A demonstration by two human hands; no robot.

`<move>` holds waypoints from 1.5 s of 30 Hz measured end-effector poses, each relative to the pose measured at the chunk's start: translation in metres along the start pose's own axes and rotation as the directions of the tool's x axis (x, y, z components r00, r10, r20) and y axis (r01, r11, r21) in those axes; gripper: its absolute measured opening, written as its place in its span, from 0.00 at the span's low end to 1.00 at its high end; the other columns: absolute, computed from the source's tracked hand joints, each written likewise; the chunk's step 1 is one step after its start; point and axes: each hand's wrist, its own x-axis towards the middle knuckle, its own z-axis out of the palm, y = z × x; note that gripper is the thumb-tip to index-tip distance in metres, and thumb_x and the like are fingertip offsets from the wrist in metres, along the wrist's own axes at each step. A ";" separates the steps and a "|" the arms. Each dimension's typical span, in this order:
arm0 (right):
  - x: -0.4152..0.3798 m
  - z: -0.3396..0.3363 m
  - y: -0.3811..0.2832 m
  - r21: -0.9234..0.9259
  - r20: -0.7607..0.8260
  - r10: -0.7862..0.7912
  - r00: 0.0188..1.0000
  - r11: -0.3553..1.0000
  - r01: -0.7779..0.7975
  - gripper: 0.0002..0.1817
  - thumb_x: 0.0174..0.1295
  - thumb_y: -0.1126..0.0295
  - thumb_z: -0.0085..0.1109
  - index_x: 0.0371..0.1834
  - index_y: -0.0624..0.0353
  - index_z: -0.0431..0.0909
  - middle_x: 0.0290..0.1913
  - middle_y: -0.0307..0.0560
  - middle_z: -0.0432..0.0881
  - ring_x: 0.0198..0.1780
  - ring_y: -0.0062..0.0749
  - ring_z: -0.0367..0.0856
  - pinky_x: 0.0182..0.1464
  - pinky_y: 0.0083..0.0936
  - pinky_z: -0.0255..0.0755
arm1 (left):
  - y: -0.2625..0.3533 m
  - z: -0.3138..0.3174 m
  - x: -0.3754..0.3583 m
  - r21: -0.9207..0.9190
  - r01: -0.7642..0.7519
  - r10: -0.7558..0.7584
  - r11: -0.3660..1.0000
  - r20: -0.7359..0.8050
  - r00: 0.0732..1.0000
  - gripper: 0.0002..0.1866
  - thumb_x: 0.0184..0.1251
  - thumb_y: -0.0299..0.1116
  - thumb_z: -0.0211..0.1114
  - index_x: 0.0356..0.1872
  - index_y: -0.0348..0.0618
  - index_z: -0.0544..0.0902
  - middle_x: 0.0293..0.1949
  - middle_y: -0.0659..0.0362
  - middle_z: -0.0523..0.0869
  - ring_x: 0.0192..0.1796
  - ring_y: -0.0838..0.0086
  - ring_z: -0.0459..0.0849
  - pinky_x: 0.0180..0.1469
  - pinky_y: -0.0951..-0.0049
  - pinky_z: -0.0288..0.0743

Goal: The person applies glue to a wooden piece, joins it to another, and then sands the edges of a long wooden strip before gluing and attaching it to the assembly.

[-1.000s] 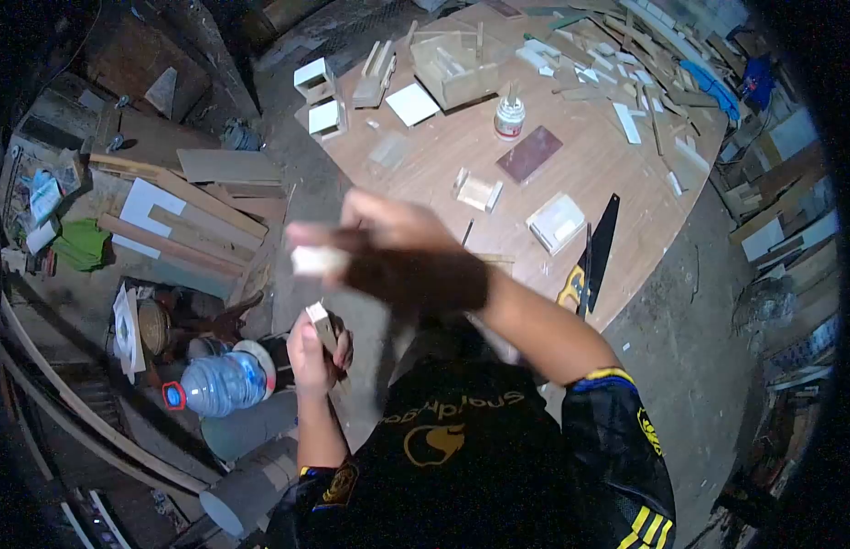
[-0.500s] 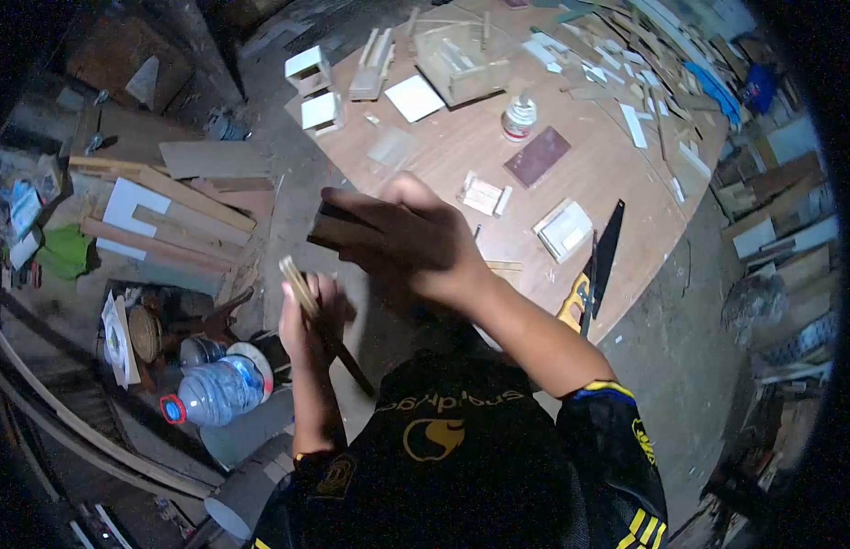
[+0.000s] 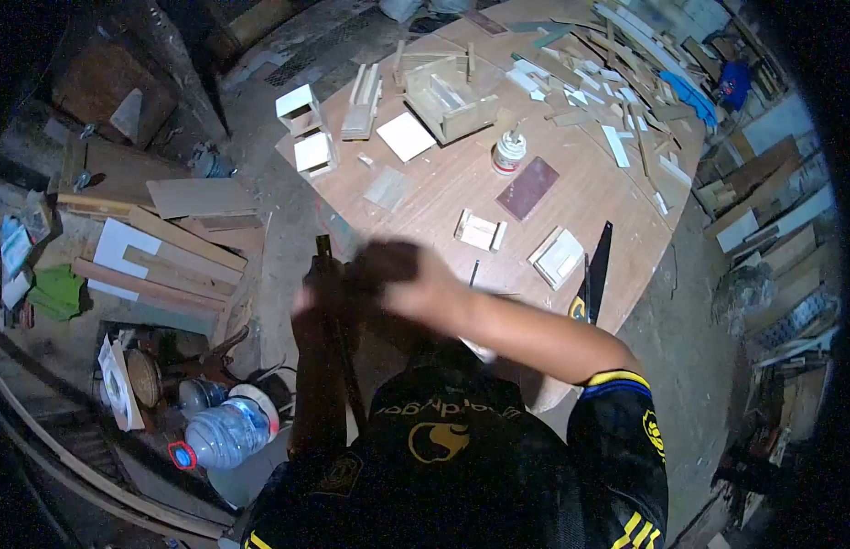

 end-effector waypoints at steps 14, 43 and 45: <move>-0.003 -0.020 -0.027 -0.342 -0.390 -0.044 0.920 0.934 -0.100 0.31 0.51 0.76 0.68 0.62 0.68 0.74 0.48 0.54 0.77 0.49 0.45 0.81 0.56 0.34 0.74 | -0.012 -0.026 0.033 0.273 -0.291 0.288 0.917 0.051 0.956 0.16 0.79 0.43 0.48 0.37 0.42 0.75 0.28 0.59 0.76 0.33 0.72 0.72 0.39 0.68 0.67; 0.007 -0.026 -0.073 -0.396 -0.686 -0.092 0.722 0.879 -0.264 0.24 0.50 0.68 0.74 0.53 0.55 0.83 0.52 0.54 0.82 0.37 0.39 0.78 0.37 0.29 0.74 | -0.083 -0.056 0.036 0.591 -0.555 0.420 0.586 0.365 0.831 0.27 0.78 0.50 0.42 0.54 0.31 0.74 0.46 0.49 0.81 0.47 0.65 0.80 0.51 0.67 0.74; 0.006 -0.028 -0.084 -0.560 -0.615 -0.283 0.736 0.814 -0.156 0.25 0.51 0.69 0.74 0.55 0.54 0.81 0.49 0.53 0.83 0.37 0.39 0.79 0.37 0.29 0.73 | -0.077 -0.057 0.038 0.670 -0.608 0.512 0.426 0.375 0.772 0.27 0.78 0.50 0.43 0.54 0.31 0.74 0.45 0.49 0.81 0.47 0.65 0.80 0.51 0.68 0.74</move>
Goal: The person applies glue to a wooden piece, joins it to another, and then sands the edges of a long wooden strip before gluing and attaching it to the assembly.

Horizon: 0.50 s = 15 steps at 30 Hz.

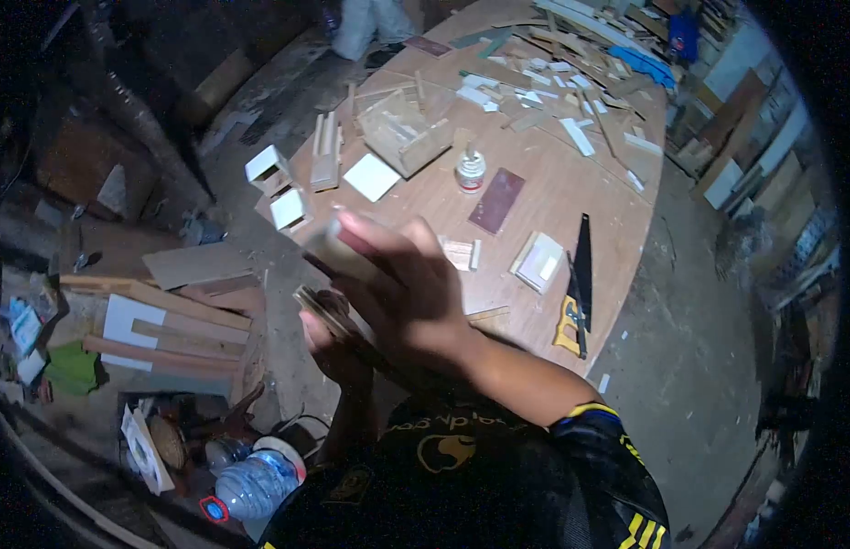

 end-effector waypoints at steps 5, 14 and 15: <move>-0.068 0.001 0.020 0.203 0.399 -0.034 0.916 0.978 -0.052 0.29 0.58 0.71 0.69 0.65 0.58 0.73 0.49 0.46 0.83 0.48 0.35 0.83 0.41 0.27 0.77 | 0.092 0.019 0.020 -0.163 0.065 -0.100 0.985 -0.222 0.970 0.26 0.77 0.49 0.43 0.54 0.31 0.73 0.44 0.50 0.80 0.46 0.66 0.79 0.51 0.68 0.74; -0.020 -0.037 0.000 0.060 0.081 -0.275 0.958 0.961 0.271 0.35 0.49 0.68 0.78 0.62 0.60 0.73 0.45 0.50 0.84 0.33 0.40 0.80 0.39 0.33 0.76 | 0.104 0.036 -0.009 -0.184 0.121 -0.151 0.975 -0.161 0.975 0.28 0.77 0.50 0.46 0.57 0.30 0.70 0.47 0.48 0.79 0.43 0.65 0.81 0.48 0.66 0.78; -0.049 -0.033 0.002 0.133 0.162 -0.227 0.960 0.969 0.207 0.33 0.50 0.69 0.78 0.60 0.60 0.74 0.45 0.52 0.84 0.32 0.39 0.79 0.39 0.32 0.75 | 0.087 0.014 -0.012 -0.225 0.096 -0.117 0.970 -0.083 0.990 0.27 0.77 0.49 0.46 0.55 0.30 0.71 0.47 0.46 0.79 0.42 0.64 0.82 0.47 0.65 0.79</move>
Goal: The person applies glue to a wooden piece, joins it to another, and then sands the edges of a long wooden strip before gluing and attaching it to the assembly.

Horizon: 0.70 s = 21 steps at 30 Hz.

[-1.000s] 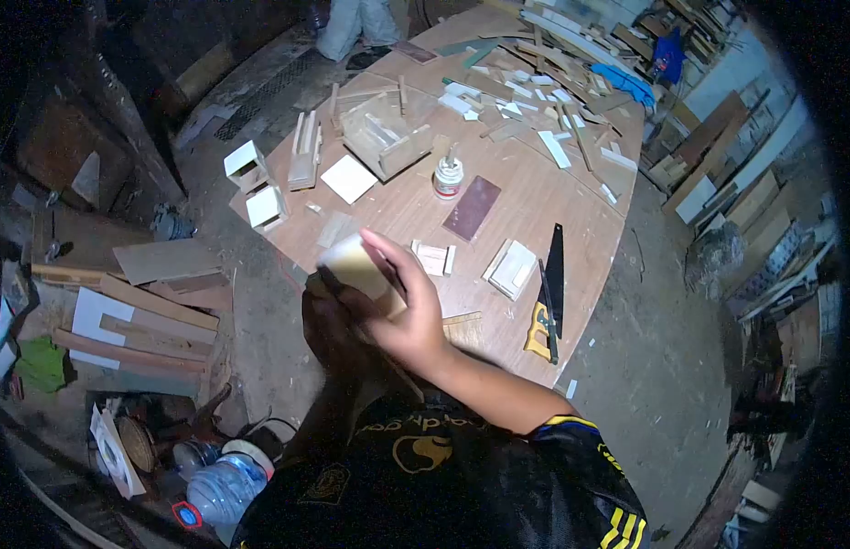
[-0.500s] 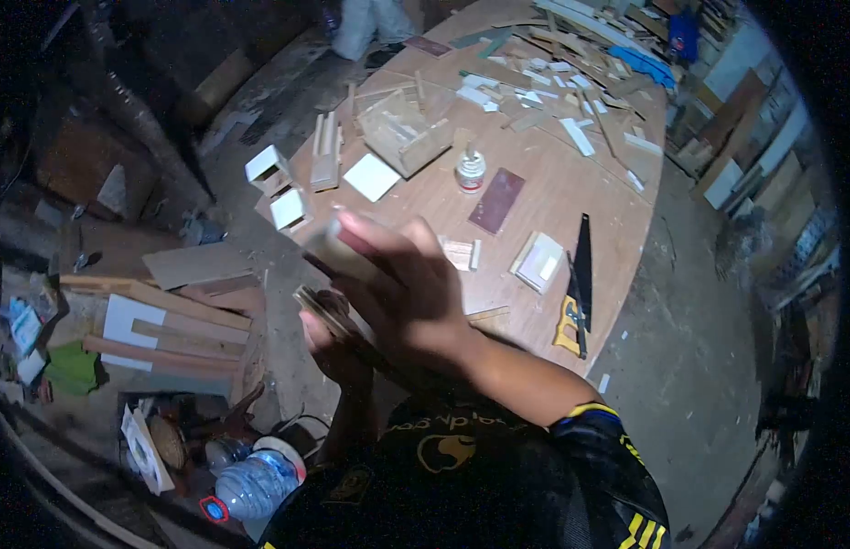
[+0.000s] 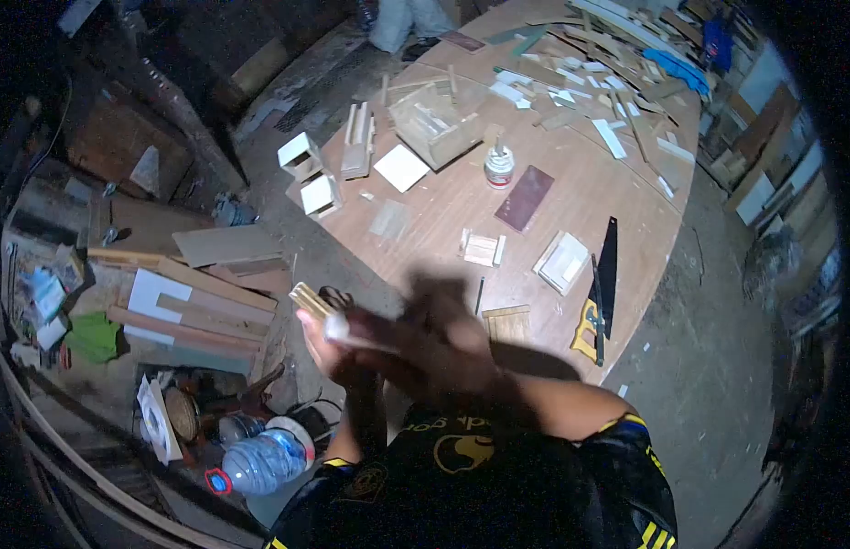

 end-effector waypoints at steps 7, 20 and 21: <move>0.050 -0.018 0.015 -0.017 -0.061 0.030 0.998 0.999 -0.031 0.23 0.55 0.69 0.70 0.56 0.46 0.79 0.56 0.58 0.80 0.36 0.41 0.79 0.39 0.35 0.73 | -0.024 0.028 -0.029 0.084 -0.132 0.127 0.988 0.056 0.990 0.27 0.78 0.45 0.47 0.56 0.26 0.74 0.44 0.52 0.81 0.40 0.71 0.80 0.39 0.73 0.76; 0.035 -0.051 0.001 0.097 -0.029 0.246 0.969 0.965 -0.243 0.21 0.52 0.73 0.73 0.51 0.50 0.82 0.48 0.48 0.83 0.40 0.30 0.81 0.44 0.34 0.76 | -0.021 0.043 -0.081 0.377 -0.257 0.207 0.890 0.168 0.964 0.22 0.85 0.40 0.37 0.54 0.33 0.75 0.43 0.55 0.81 0.43 0.75 0.79 0.48 0.70 0.74; 0.030 -0.060 -0.006 0.107 -0.034 0.240 0.970 0.966 -0.235 0.21 0.52 0.73 0.73 0.51 0.50 0.82 0.48 0.48 0.83 0.40 0.30 0.81 0.44 0.34 0.76 | -0.022 0.042 -0.083 0.408 -0.238 0.202 0.881 0.131 0.971 0.22 0.85 0.40 0.36 0.53 0.33 0.76 0.42 0.55 0.81 0.42 0.76 0.79 0.47 0.70 0.74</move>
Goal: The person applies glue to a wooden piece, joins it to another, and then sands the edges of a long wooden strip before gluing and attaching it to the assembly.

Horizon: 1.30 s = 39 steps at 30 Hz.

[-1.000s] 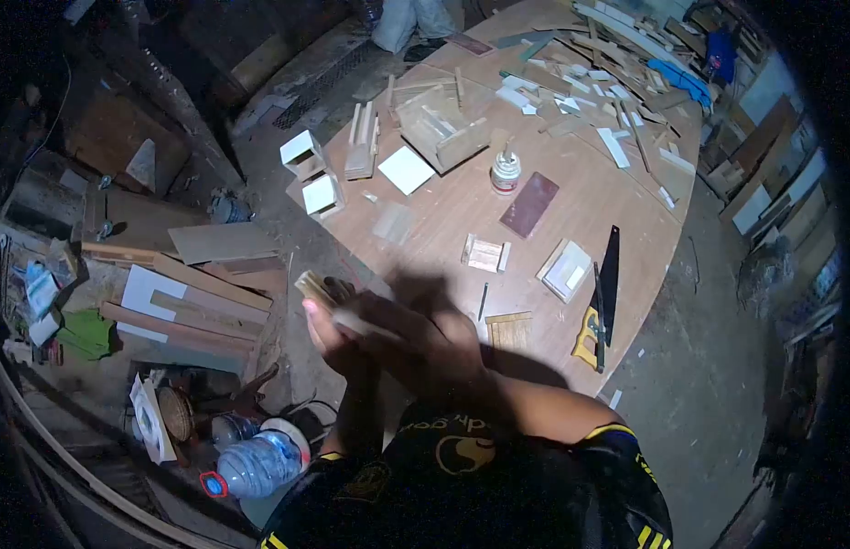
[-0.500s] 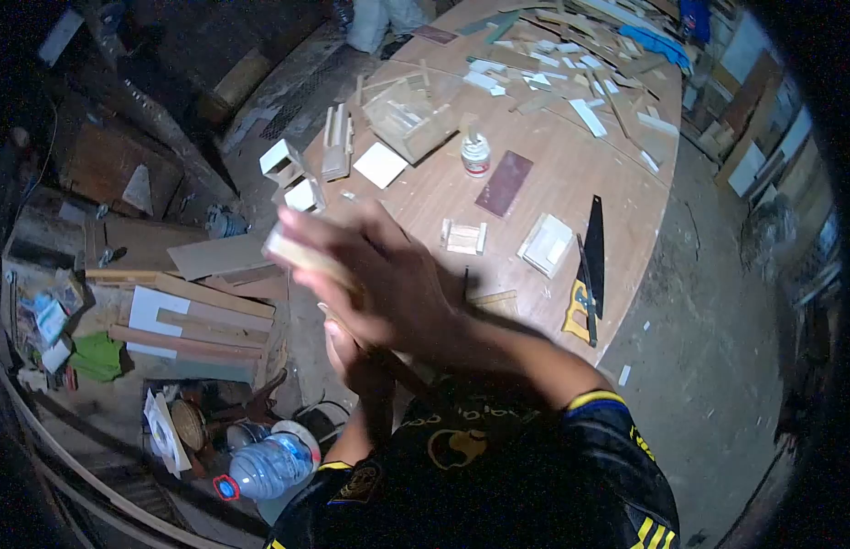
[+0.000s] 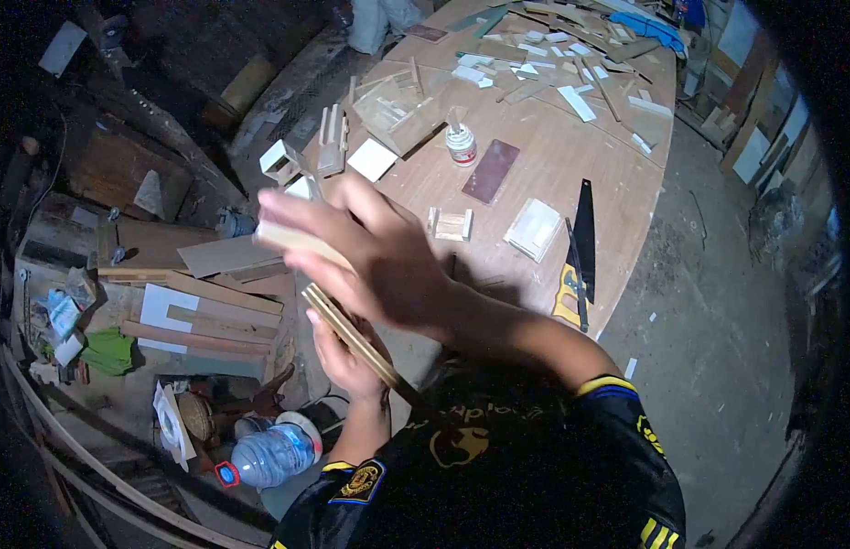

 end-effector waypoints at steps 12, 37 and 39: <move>-0.012 -0.001 0.010 0.071 -0.043 -0.211 0.976 0.974 0.214 0.33 0.55 0.69 0.71 0.67 0.44 0.75 0.34 0.41 0.69 0.32 0.29 0.73 0.32 0.28 0.69 | -0.013 0.009 -0.035 0.147 -0.027 0.057 0.989 -0.204 0.977 0.25 0.83 0.43 0.39 0.51 0.28 0.77 0.42 0.50 0.83 0.43 0.66 0.83 0.48 0.68 0.77; -0.049 0.024 -0.014 0.157 0.249 -0.228 0.941 0.969 0.193 0.19 0.63 0.62 0.65 0.58 0.42 0.82 0.40 0.45 0.78 0.32 0.35 0.75 0.30 0.29 0.69 | 0.016 -0.027 -0.052 -0.528 0.107 -0.217 0.842 -0.152 0.964 0.17 0.82 0.46 0.42 0.39 0.45 0.72 0.30 0.64 0.70 0.31 0.78 0.67 0.40 0.72 0.62; -0.051 0.020 -0.018 0.187 0.162 -0.254 0.954 0.957 0.223 0.17 0.66 0.58 0.61 0.58 0.41 0.82 0.30 0.44 0.74 0.30 0.38 0.74 0.29 0.31 0.68 | 0.034 -0.022 -0.042 -0.627 0.137 -0.367 0.767 -0.253 0.895 0.18 0.82 0.46 0.43 0.37 0.45 0.72 0.28 0.65 0.69 0.30 0.78 0.66 0.38 0.72 0.62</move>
